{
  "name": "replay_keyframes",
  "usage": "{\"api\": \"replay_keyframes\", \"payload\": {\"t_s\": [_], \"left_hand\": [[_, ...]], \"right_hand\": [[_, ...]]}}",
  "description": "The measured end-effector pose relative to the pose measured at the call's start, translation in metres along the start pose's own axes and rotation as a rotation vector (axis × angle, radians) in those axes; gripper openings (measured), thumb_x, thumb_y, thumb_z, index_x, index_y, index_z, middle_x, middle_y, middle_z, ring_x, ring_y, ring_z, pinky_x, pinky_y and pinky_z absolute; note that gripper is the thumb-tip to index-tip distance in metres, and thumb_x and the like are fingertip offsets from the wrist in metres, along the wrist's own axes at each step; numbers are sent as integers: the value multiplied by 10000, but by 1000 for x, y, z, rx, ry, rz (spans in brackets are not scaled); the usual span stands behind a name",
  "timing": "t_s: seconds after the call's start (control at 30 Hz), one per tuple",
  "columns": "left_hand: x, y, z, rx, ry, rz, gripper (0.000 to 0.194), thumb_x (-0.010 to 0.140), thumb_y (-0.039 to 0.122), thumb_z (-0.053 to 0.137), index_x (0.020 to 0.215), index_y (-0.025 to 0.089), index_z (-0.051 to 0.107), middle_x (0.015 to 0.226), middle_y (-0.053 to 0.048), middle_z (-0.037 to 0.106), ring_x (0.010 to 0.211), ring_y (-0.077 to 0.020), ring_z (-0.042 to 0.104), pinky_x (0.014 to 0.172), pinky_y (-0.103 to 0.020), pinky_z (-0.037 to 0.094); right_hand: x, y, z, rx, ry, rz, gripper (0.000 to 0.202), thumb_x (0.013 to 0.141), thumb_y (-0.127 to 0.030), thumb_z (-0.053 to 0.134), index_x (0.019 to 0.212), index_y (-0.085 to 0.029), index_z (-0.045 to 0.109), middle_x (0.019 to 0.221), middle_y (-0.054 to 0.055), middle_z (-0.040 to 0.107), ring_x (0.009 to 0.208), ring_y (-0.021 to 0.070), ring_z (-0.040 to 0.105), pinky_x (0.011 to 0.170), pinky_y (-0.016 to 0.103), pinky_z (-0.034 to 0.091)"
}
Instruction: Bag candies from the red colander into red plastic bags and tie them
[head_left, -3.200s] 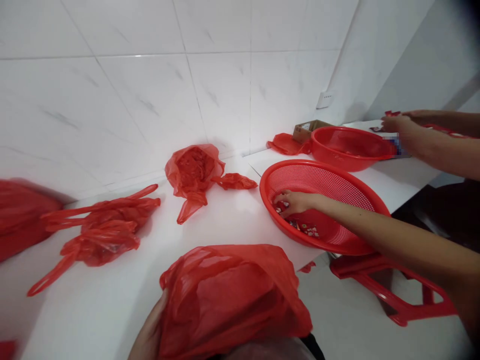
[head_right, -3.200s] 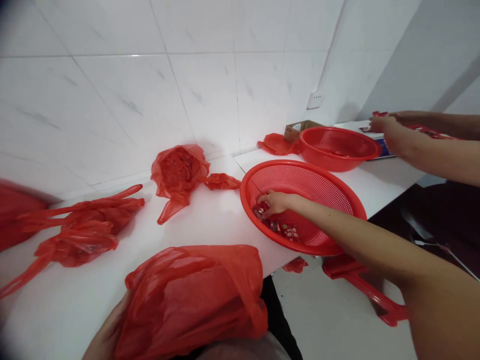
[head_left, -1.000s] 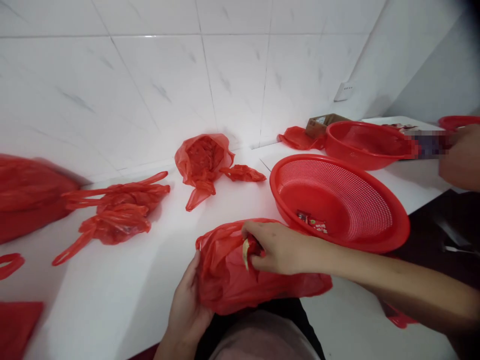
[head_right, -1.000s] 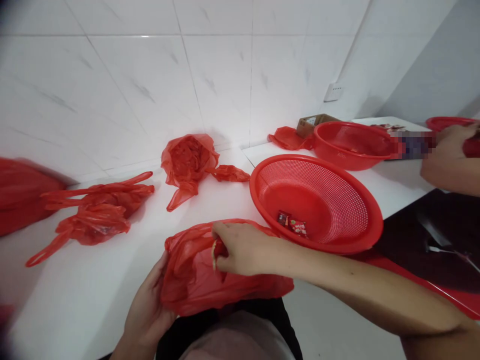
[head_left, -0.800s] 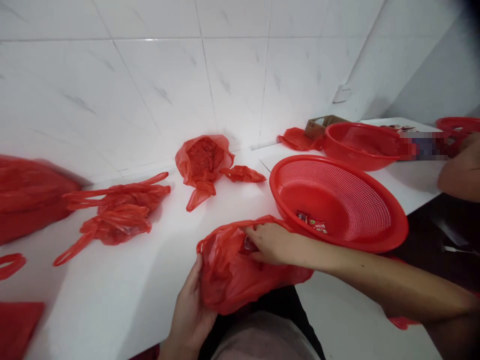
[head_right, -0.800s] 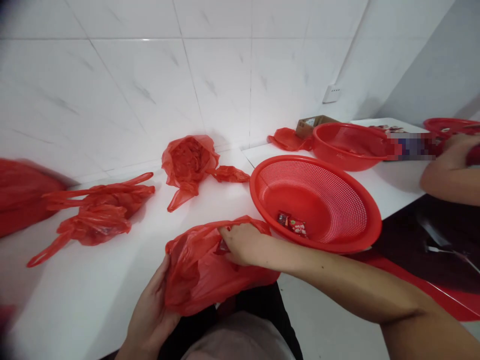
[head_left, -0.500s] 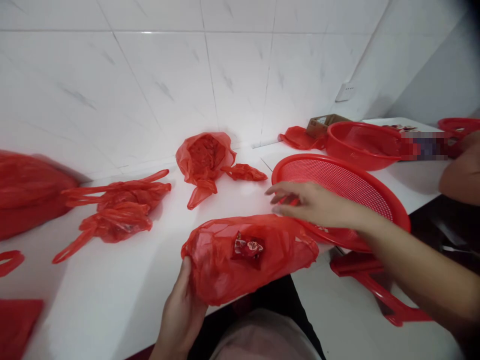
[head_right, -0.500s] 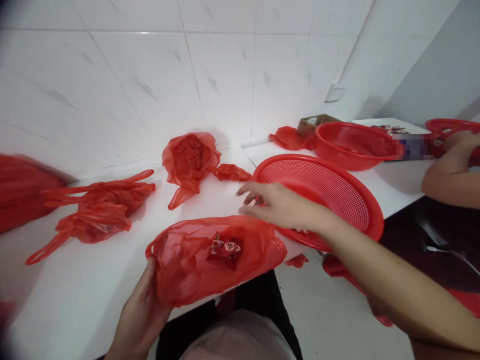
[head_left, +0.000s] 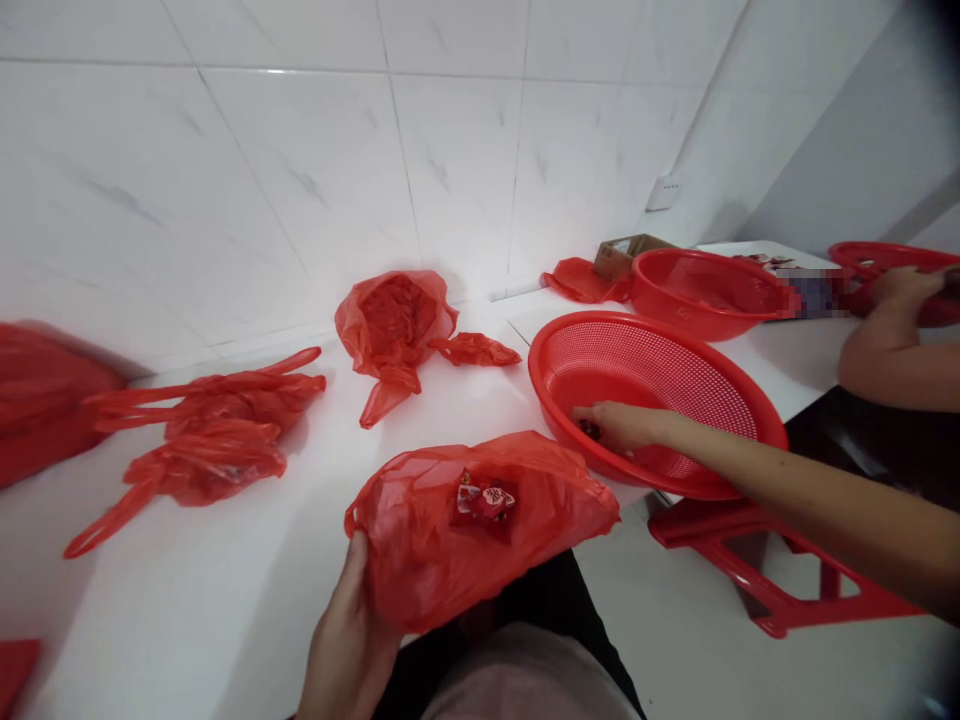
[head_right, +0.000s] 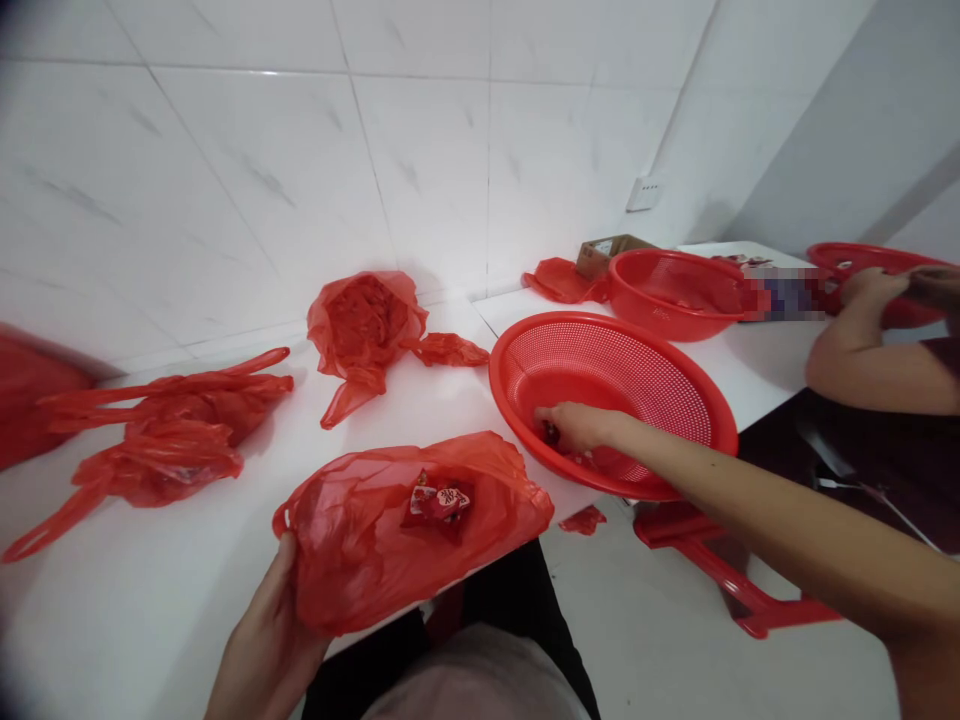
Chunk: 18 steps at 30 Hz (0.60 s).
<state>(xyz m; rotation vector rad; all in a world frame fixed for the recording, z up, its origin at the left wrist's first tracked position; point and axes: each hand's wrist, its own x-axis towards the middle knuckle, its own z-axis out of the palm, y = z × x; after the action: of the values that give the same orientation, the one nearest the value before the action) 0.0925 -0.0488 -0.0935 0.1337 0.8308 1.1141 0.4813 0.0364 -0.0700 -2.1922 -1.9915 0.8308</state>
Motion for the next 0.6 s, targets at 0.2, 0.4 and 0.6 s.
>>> {"api": "replay_keyframes", "payload": {"t_s": [0.2,0.4,0.6], "left_hand": [[-7,8,6,42,-16,-64,352,976,283,476,1285,293,644,1267,-19,682,1273,-235,549,1086,-336,427],[-1,2,21,21,71,-25,362,973,316,480,1299,279,632,1266,-26,684,1261,-237,562,1083,-342,433],[3,4,7,43,-78,-29,370,966,383,490,1298,296,629,1296,-17,667,1296,-242,529,1090,-352,429]], "right_hand": [[-13,-36,-59,349,180,-233,213,734,-186,606,905,-220,483,821,10,631,701,165,609,590,276,497],[-65,-133,-23,615,132,-612,253,817,-180,559,1036,-284,489,944,-14,671,816,171,661,720,319,556],[-53,-171,39,324,88,-710,253,854,-130,490,1023,-307,555,967,3,670,887,211,660,785,369,546]]}}
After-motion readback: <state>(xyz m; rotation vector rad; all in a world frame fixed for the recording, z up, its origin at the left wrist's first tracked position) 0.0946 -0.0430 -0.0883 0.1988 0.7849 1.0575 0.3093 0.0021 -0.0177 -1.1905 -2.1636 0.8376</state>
